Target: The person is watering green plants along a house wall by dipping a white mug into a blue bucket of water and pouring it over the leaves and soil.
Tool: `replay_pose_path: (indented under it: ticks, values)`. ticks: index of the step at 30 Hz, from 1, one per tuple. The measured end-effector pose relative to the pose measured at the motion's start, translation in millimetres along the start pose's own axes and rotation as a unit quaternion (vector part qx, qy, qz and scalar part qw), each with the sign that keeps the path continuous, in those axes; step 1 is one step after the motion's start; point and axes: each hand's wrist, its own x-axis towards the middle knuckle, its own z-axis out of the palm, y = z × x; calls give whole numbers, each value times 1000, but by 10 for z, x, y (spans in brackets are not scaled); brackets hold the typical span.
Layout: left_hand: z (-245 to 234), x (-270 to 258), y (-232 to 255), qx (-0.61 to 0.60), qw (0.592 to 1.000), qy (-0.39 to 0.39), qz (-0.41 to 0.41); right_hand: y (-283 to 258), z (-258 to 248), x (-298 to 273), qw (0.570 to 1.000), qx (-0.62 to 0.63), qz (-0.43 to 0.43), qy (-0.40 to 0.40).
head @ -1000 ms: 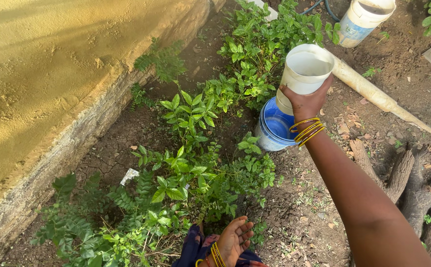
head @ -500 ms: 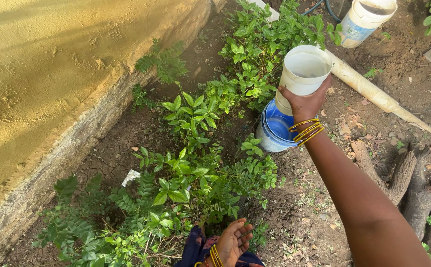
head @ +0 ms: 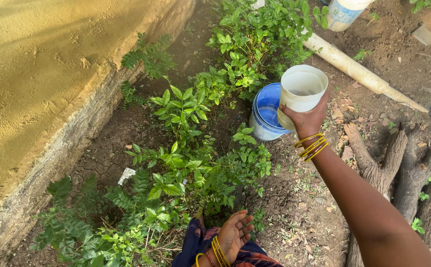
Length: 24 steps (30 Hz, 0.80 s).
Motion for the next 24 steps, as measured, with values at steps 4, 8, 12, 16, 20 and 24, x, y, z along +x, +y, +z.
replay_pose_path:
  ticks: [4, 8, 12, 16, 20, 24]
  values:
    - [92, -7, -30, 20, 1000, 1, -12, -91, -236, -116, 1000, -29, 10, -2]
    - [182, -12, -90, 21, 1000, -3, -18, -152, -456, -176, 999, -39, 28, 2]
    - [309, -42, -162, 32, 999, -11, -7, -230, -600, -192, 999, -33, 3, -8]
    - [406, -48, -260, 23, 999, -22, 6, -345, -686, -217, 998, -39, 33, -30]
    - [490, -32, -346, 26, 999, -14, 12, -473, -694, -260, 999, -11, 5, -37]
    - [594, 5, -468, -4, 999, -30, 36, -575, -692, -300, 998, 28, 0, -62]
